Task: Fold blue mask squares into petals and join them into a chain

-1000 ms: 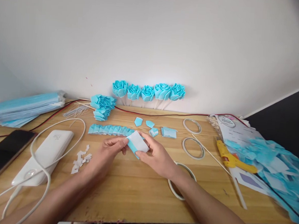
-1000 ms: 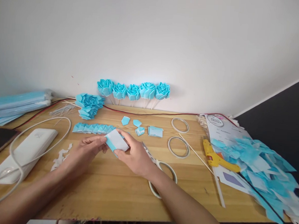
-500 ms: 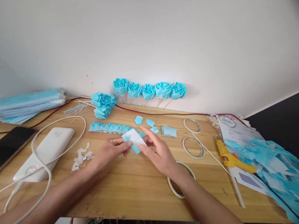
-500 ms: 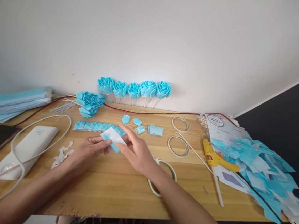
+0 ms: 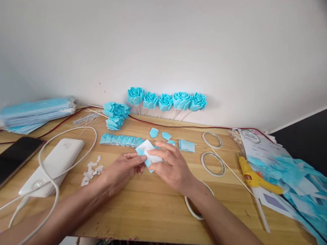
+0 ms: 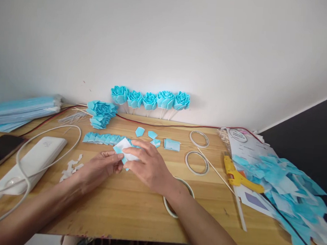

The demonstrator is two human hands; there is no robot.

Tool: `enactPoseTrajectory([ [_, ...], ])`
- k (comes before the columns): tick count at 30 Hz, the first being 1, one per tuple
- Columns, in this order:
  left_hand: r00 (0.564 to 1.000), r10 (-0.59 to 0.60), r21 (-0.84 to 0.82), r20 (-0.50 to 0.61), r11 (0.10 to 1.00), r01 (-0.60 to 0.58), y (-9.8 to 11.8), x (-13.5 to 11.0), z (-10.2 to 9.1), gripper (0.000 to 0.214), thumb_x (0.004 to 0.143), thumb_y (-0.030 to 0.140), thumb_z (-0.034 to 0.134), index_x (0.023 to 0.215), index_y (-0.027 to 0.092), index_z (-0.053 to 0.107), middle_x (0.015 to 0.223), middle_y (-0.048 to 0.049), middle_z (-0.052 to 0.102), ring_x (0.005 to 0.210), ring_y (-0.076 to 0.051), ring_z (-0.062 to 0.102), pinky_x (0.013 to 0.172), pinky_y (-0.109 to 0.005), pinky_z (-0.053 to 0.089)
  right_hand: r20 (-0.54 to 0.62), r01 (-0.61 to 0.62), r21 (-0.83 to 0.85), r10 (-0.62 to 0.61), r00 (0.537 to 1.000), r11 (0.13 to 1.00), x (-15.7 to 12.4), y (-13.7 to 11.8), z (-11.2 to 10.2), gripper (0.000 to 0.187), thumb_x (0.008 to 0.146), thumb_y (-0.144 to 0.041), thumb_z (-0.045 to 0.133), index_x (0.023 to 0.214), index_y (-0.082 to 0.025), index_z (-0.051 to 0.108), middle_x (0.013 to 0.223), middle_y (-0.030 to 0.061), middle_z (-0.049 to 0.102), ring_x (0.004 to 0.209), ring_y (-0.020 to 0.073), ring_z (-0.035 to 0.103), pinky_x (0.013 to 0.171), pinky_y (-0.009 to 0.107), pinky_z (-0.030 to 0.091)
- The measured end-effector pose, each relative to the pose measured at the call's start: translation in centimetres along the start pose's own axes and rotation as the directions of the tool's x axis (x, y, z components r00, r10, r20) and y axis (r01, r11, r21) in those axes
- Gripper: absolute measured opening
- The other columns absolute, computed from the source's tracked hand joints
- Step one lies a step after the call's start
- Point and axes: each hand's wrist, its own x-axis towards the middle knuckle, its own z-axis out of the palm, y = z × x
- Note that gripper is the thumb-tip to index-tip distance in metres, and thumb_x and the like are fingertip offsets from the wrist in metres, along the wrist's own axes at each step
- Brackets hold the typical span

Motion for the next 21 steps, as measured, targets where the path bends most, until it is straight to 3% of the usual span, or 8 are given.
enactPoseTrajectory([
  [3,0.999,0.031,0.066,-0.022,0.997,-0.029,-0.13,0.06,0.03,0.028,0.069,0.038,0.078,0.065,0.012,0.067,0.059,-0.0005,0.059,0.057,-0.01,0.047,0.058,-0.024,0.036,-0.055,-0.058,0.075,0.062,0.997,0.995,-0.01,-0.08,0.12,0.014,0.087,-0.014,0.06,0.091,-0.027,0.065,0.121,0.0024,0.06,0.129,0.0232,0.041,0.104,0.045,0.04],
  [7,0.997,0.075,0.14,-0.035,0.988,-0.069,-0.08,0.06,0.14,0.032,0.071,0.041,0.076,0.059,0.013,0.065,0.058,-0.0006,0.057,0.058,-0.011,0.046,0.059,-0.025,0.036,-0.068,-0.224,0.258,0.249,0.966,0.94,0.16,-0.27,-0.04,0.006,0.086,-0.02,0.063,0.088,-0.026,0.066,0.125,0.0047,0.056,0.128,0.0246,0.043,0.106,0.049,0.036],
  [13,0.997,0.056,0.208,-0.049,0.977,-0.044,0.02,-0.24,0.41,0.033,0.068,0.043,0.078,0.059,0.013,0.068,0.057,-0.0014,0.059,0.057,-0.011,0.047,0.059,-0.025,0.035,0.086,-0.496,0.546,0.544,0.835,0.675,0.37,-0.58,-0.09,0.005,0.087,-0.026,0.062,0.084,-0.022,0.065,0.122,0.0064,0.058,0.119,0.021,0.053,0.102,0.04,0.039],
  [17,0.998,0.045,0.204,-0.039,0.978,-0.036,-0.02,-0.33,0.36,0.033,0.068,0.044,0.078,0.06,0.013,0.069,0.057,-0.0016,0.059,0.057,-0.011,0.048,0.058,-0.025,0.036,0.218,-0.595,0.657,0.638,0.738,0.463,0.35,-0.6,0.2,0.011,0.086,-0.032,0.062,0.083,-0.021,0.062,0.102,0.0042,0.064,0.096,0.0173,0.061,0.085,0.031,0.047],
  [21,0.999,0.036,0.203,-0.032,0.979,-0.028,-0.14,-0.17,0.18,0.032,0.069,0.043,0.078,0.061,0.013,0.069,0.058,-0.0015,0.059,0.058,-0.011,0.048,0.059,-0.024,0.036,0.235,-0.629,0.662,0.683,0.691,0.408,0.19,-0.61,0.47,0.011,0.083,-0.031,0.063,0.083,-0.02,0.061,0.082,-0.0002,0.062,0.072,0.0123,0.055,0.069,0.025,0.045],
])
